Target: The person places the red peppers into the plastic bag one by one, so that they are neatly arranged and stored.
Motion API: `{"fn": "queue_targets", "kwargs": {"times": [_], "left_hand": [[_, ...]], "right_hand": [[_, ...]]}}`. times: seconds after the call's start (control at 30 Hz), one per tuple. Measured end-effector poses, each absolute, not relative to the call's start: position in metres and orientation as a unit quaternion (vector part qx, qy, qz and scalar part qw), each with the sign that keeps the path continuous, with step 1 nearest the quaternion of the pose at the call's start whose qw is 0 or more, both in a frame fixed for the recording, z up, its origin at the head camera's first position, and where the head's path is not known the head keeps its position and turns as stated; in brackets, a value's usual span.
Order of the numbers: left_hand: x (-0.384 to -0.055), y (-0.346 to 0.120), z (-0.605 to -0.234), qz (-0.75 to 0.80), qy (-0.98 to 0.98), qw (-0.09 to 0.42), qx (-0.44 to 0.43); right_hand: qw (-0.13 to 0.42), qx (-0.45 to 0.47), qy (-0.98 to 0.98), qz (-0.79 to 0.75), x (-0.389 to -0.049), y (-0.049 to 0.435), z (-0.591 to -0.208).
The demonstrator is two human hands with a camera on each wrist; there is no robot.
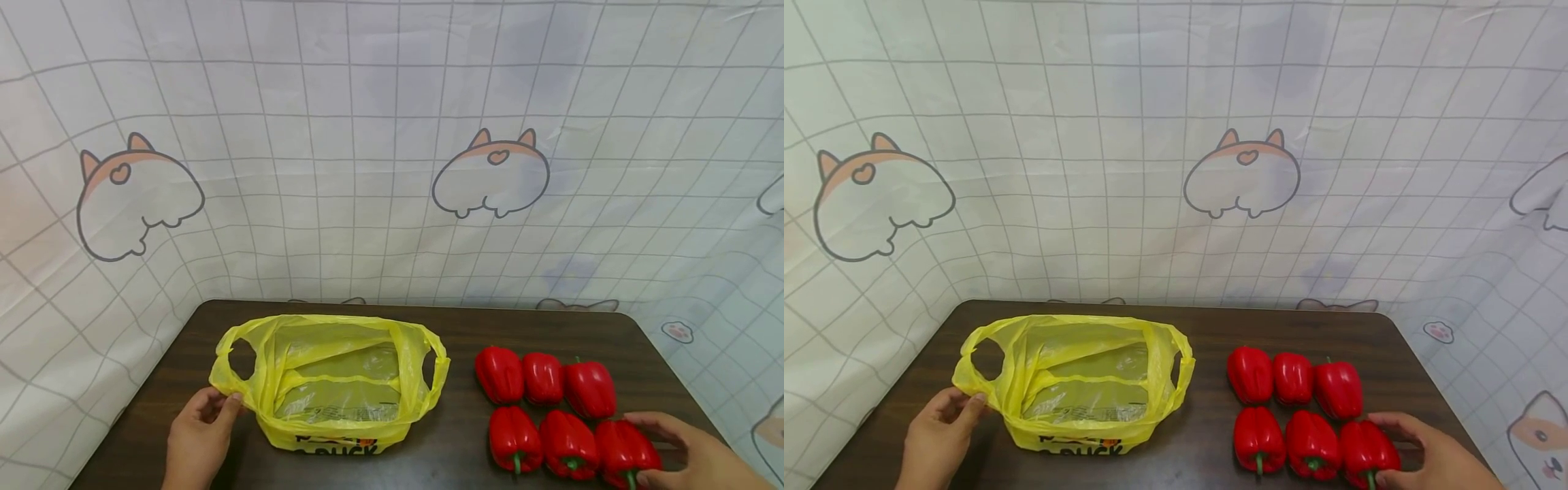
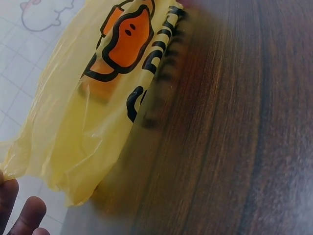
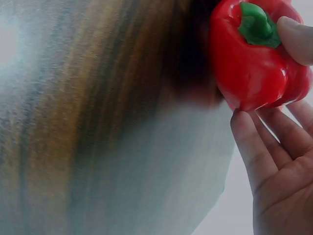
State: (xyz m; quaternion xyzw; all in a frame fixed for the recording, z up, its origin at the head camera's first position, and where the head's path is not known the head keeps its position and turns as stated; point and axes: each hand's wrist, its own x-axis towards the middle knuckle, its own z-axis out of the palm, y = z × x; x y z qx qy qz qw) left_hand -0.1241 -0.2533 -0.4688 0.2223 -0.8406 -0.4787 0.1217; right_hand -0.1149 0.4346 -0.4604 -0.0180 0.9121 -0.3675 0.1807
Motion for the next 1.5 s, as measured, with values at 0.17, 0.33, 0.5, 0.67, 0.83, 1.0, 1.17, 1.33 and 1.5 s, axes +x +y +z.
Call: {"fn": "queue_targets", "kwargs": {"times": [0.17,0.33,0.5,0.67,0.83,1.0,1.17,1.33,1.5], "left_hand": [[-0.125,-0.253,-0.469,-0.476,-0.842,0.122,0.222],[-0.124,-0.253,-0.467,-0.476,-0.843,0.120,0.219],[-0.123,-0.253,-0.466,-0.477,-0.844,0.118,0.215],[-0.123,-0.253,-0.467,-0.477,-0.844,0.115,0.217],[-0.124,-0.253,-0.467,-0.478,-0.844,0.116,0.215],[-0.124,-0.253,-0.467,-0.477,-0.845,0.115,0.213],[-0.124,-0.253,-0.466,-0.480,-0.843,0.115,0.212],[-0.125,-0.253,-0.466,-0.482,-0.843,0.117,0.211],[-0.125,-0.253,-0.465,-0.482,-0.842,0.113,0.214]], "right_hand": [[0.151,-0.032,0.924,-0.349,-0.113,0.434,-0.450],[0.083,-0.049,0.947,-0.308,-0.112,0.427,-0.436],[0.025,-0.071,0.945,-0.317,-0.113,0.417,-0.423],[0.027,-0.066,0.945,-0.320,-0.115,0.404,-0.409],[0.013,-0.086,0.943,-0.321,-0.121,0.394,-0.402],[0.006,-0.102,0.933,-0.345,-0.126,0.383,-0.395],[0.000,-0.114,0.923,-0.366,-0.131,0.369,-0.387],[-0.002,-0.132,0.914,-0.385,-0.136,0.357,-0.382],[-0.003,-0.138,0.911,-0.389,-0.139,0.347,-0.379]]}}
